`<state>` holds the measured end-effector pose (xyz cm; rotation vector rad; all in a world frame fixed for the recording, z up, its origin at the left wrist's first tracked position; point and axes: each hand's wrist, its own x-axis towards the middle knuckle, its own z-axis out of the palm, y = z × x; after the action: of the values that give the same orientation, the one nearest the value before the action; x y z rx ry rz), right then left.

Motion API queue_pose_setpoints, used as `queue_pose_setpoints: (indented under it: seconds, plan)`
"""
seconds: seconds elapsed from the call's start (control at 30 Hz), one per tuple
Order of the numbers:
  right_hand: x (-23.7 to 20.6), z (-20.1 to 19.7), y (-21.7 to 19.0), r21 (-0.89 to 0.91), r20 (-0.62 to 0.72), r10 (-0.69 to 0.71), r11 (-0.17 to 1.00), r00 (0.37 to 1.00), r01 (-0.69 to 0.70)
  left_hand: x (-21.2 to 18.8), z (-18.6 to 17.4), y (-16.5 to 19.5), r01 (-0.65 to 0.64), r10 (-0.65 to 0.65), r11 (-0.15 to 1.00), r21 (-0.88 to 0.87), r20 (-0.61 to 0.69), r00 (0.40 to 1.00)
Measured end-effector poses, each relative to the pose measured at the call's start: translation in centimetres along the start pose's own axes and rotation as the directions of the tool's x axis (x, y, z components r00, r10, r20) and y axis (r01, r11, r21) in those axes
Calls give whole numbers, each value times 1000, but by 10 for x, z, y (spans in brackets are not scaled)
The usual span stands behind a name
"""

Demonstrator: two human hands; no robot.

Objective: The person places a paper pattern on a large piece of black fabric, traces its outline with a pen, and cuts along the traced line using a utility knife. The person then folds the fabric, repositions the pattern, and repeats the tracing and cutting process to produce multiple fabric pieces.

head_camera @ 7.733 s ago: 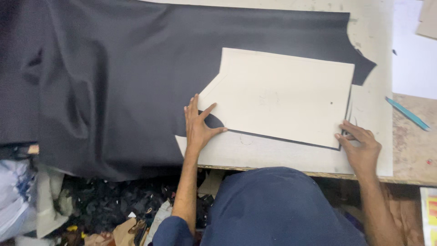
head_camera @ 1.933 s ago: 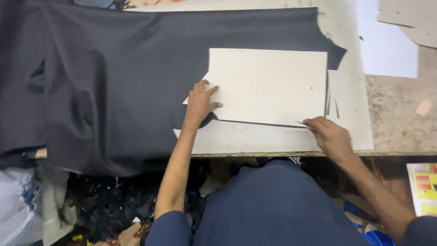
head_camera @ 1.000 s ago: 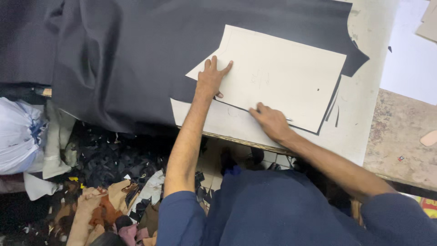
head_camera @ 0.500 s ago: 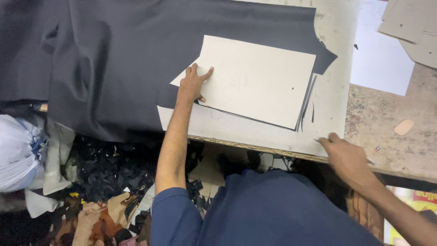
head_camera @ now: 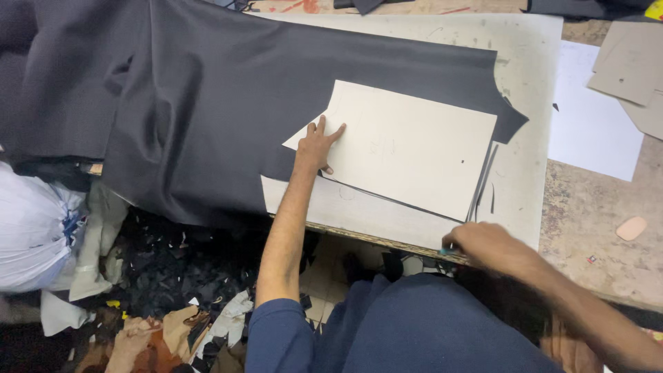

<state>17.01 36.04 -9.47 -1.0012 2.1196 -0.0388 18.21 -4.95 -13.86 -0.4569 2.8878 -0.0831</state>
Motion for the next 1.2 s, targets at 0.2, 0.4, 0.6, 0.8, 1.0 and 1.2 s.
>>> queue_pose_setpoints:
  seconds: [0.2, 0.4, 0.6, 0.8, 1.0, 1.2]
  plan:
    - [71, -93, -21, -28, -796, -71, 996, 602, 81, 5, 29, -6, -21, 20, 1000, -16, -11, 1000]
    - [222, -123, -133, -103, -779, -386, 856, 494, 507, -7, 62, -28, -128, 82, 985, -117, -336, 938]
    - [360, -147, -225, -83, -396, -544, 823, 740, 561, -28, 55, -49, -147, 113, 952, -269, -140, 984]
    - [405, -149, -252, -282, -214, -681, 729, 700, 623, -30, 51, -68, -199, 141, 924, -327, -191, 971]
    - [404, -139, -253, -500, -211, -783, 601, 586, 624, -22, 56, -66, -166, 125, 922, -349, -135, 983]
    - [411, -134, -241, -515, -180, -765, 609, 618, 603, -20, 40, -73, -160, 121, 937, -310, -142, 982]
